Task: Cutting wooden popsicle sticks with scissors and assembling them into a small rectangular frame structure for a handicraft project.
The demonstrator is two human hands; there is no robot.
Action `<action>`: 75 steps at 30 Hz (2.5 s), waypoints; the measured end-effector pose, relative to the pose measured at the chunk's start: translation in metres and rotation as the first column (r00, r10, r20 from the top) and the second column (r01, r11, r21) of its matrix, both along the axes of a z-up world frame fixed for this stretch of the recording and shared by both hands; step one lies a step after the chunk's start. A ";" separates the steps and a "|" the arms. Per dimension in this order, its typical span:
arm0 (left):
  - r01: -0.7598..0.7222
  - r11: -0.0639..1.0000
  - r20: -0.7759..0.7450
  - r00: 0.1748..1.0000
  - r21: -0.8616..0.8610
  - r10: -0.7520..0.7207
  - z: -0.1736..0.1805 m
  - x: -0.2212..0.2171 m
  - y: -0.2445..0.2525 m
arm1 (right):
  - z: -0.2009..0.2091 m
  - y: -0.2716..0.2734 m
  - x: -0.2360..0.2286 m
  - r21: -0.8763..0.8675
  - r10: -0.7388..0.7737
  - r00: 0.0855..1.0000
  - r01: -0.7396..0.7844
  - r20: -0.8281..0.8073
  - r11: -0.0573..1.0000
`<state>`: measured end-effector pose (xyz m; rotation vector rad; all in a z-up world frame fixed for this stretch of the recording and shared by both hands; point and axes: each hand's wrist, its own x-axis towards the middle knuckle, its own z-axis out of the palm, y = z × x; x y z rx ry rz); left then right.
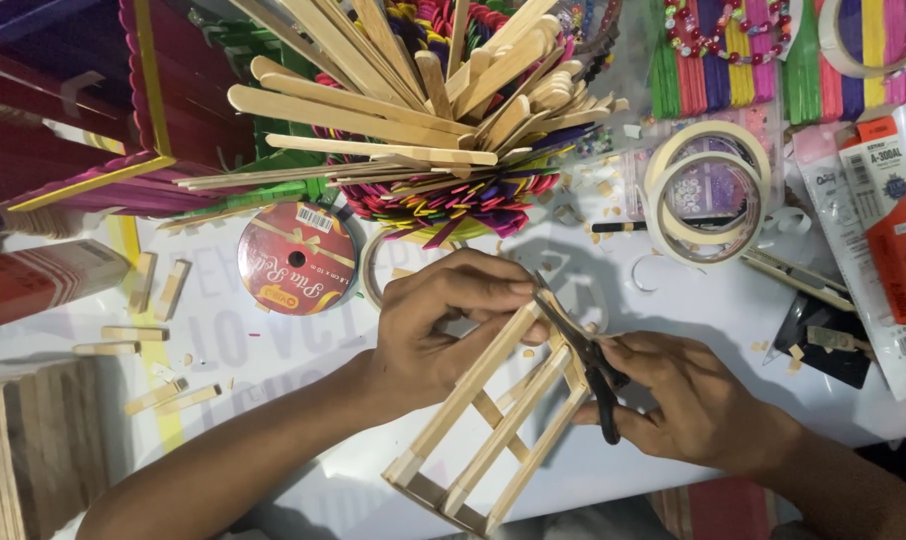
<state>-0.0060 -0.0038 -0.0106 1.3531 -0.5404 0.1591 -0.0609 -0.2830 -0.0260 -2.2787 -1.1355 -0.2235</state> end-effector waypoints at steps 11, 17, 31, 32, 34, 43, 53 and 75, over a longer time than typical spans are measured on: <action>0.169 0.986 0.079 0.983 -0.001 -0.169 0.000 0.005 0.006 | 0.015 0.018 0.007 0.000 -0.059 0.996 0.059 -0.064 0.998; 0.176 0.984 0.077 0.981 0.031 -0.178 -0.003 0.007 0.008 | 0.013 0.016 0.006 -0.048 -0.068 0.997 0.070 0.027 0.996; 0.107 0.990 -0.169 0.978 -0.089 -0.121 -0.002 -0.003 0.000 | 0.014 -0.010 0.013 -0.089 -0.058 0.883 0.018 -0.465 0.996; 0.098 0.989 -0.231 0.965 -0.111 -0.121 0.001 -0.003 -0.001 | 0.017 -0.018 0.017 -0.113 -0.028 0.829 -0.043 -0.559 0.993; 0.084 0.988 -0.291 0.949 -0.132 -0.120 0.004 -0.004 -0.002 | 0.024 -0.044 0.020 -0.131 -0.001 0.764 -0.110 -0.646 0.985; 0.151 0.952 -0.285 0.931 -0.267 -0.227 0.001 -0.008 -0.005 | 0.059 -0.097 -0.012 -0.095 -0.369 0.545 0.465 -0.753 0.880; 0.152 0.988 0.058 0.987 0.016 -0.153 0.009 -0.011 -0.003 | 0.078 -0.013 0.014 -0.174 -0.555 0.566 0.587 -0.610 0.790; 0.608 0.761 -0.600 0.528 -0.229 -0.602 0.015 -0.024 -0.019 | 0.131 0.030 0.057 -0.102 0.250 0.944 -0.233 0.216 0.967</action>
